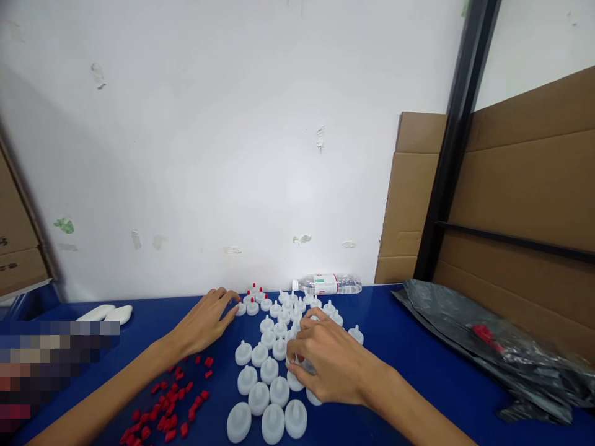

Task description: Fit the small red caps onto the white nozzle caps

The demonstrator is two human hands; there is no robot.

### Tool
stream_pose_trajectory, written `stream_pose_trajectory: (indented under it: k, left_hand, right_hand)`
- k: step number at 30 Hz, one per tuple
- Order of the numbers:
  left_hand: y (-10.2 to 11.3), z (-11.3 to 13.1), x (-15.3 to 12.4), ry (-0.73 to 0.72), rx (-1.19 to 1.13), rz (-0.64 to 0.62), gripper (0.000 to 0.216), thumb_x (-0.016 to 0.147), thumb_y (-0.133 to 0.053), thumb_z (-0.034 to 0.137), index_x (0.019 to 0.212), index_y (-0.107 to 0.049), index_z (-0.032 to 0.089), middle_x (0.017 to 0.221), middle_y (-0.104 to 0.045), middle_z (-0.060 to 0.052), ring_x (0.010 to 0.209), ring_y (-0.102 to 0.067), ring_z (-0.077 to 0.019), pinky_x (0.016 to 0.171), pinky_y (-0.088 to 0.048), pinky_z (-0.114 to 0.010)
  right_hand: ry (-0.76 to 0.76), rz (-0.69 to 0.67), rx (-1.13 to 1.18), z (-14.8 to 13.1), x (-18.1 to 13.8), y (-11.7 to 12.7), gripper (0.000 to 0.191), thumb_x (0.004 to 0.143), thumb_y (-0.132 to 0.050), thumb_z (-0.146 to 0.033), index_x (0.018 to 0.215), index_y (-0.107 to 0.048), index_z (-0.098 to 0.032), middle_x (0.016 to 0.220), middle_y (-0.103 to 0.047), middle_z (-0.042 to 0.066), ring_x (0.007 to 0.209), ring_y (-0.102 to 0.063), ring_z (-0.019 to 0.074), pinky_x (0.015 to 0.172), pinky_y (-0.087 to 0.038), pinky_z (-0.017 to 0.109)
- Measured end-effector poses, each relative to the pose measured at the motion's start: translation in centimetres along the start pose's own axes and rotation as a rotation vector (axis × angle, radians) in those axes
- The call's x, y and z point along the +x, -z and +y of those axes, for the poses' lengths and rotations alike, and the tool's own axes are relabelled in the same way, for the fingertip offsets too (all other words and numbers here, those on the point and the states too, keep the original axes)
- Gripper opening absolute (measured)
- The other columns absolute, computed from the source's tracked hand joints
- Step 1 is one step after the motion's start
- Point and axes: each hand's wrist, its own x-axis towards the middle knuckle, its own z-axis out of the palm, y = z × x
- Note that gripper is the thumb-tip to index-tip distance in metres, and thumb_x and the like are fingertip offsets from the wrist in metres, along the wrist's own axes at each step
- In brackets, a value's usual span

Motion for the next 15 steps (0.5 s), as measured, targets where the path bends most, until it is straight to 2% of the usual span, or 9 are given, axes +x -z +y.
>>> stream_pose_trajectory:
  k: [4,8,12,15]
  left_hand:
    - [-0.6,-0.2,1.4,0.066,-0.009,-0.027,0.031,0.102,-0.045,0.036,0.118,-0.064,0.017,0.112,-0.067,-0.013,0.108,-0.061,-0.0307,0.092,-0.048,-0.042]
    - [-0.6,-0.2,2.3,0.124,-0.027,-0.037,0.038,0.104,-0.046,0.035,0.135,-0.054,0.016,0.114,-0.068,-0.014,0.110,-0.063,-0.0293,0.091,-0.051,-0.042]
    - [-0.9,-0.9,3.1,0.133,-0.065,-0.096,0.031,0.101,-0.059,0.035,0.126,-0.061,0.017,0.123,-0.066,-0.010,0.108,-0.065,-0.0243,0.092,-0.055,-0.045]
    - [-1.2,-1.7,3.2,0.155,-0.122,-0.113,0.035,0.098,-0.064,0.036,0.129,-0.060,0.018,0.130,-0.062,-0.009,0.108,-0.066,-0.0235,0.090,-0.058,-0.045]
  right_hand:
    - [0.013,0.000,-0.018,0.2,-0.1,-0.2,0.012,0.090,-0.062,-0.020,0.081,-0.069,-0.023,0.067,-0.065,-0.001,0.078,-0.060,0.0188,0.090,-0.043,0.036]
    - [0.010,0.002,-0.023,0.5,-0.1,-0.5,0.012,0.090,-0.066,-0.023,0.079,-0.069,-0.024,0.069,-0.067,-0.001,0.078,-0.061,0.0187,0.088,-0.043,0.035]
    - [0.013,-0.007,-0.012,0.6,0.0,-0.6,0.014,0.091,-0.069,-0.026,0.077,-0.071,-0.024,0.071,-0.068,-0.001,0.077,-0.061,0.0175,0.091,-0.042,0.035]
    - [0.005,-0.001,-0.007,0.4,-0.1,-0.4,0.011,0.090,-0.071,-0.030,0.082,-0.073,-0.024,0.073,-0.070,-0.001,0.077,-0.061,0.0178,0.093,-0.041,0.037]
